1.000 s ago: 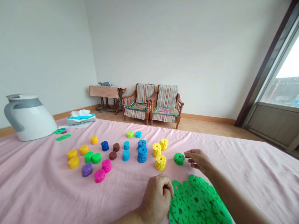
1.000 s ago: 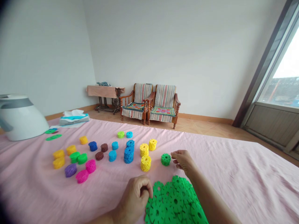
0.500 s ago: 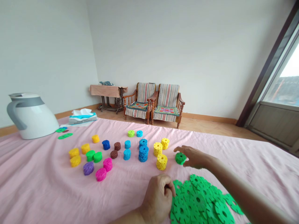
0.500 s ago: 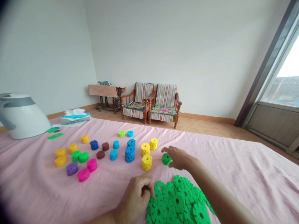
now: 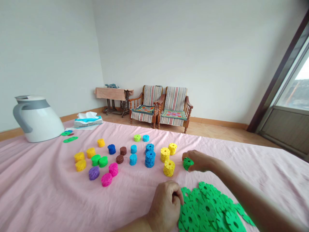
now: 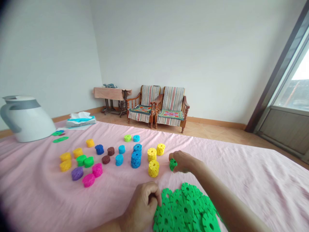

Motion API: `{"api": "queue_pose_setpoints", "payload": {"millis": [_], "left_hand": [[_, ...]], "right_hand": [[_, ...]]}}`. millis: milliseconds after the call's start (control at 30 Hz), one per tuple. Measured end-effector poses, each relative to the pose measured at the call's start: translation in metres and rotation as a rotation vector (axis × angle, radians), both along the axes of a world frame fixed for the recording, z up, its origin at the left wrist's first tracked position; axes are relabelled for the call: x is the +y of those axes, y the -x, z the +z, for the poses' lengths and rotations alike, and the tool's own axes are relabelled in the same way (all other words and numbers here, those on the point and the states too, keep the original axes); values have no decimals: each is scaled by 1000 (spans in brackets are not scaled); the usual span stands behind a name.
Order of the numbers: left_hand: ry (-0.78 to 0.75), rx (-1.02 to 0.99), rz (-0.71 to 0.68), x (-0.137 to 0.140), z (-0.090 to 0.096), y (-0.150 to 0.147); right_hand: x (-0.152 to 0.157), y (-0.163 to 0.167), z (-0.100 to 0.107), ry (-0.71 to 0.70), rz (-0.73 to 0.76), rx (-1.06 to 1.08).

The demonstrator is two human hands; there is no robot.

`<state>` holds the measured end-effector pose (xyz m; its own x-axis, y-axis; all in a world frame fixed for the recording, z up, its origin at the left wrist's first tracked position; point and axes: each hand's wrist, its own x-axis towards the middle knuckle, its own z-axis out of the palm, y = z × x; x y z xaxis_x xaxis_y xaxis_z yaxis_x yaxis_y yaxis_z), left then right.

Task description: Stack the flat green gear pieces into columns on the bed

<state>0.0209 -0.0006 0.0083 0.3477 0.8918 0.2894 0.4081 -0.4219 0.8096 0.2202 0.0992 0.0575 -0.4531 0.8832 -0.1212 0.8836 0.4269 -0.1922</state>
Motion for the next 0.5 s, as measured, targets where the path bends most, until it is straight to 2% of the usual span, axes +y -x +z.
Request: {"api": "queue_pose_setpoints", "payload": {"millis": [167, 333, 367, 500], "left_hand": [[9, -6, -7, 0, 1, 0], [11, 2, 8, 0, 2, 0], [6, 5, 7, 0, 2, -1], [-26, 20, -3, 1, 1, -1]], "right_hand": [[-1, 0, 0, 8, -18, -5], [-31, -9, 15, -57, -142, 136], [-40, -13, 18, -37, -166, 146], [-79, -25, 22, 211, -156, 69]]}}
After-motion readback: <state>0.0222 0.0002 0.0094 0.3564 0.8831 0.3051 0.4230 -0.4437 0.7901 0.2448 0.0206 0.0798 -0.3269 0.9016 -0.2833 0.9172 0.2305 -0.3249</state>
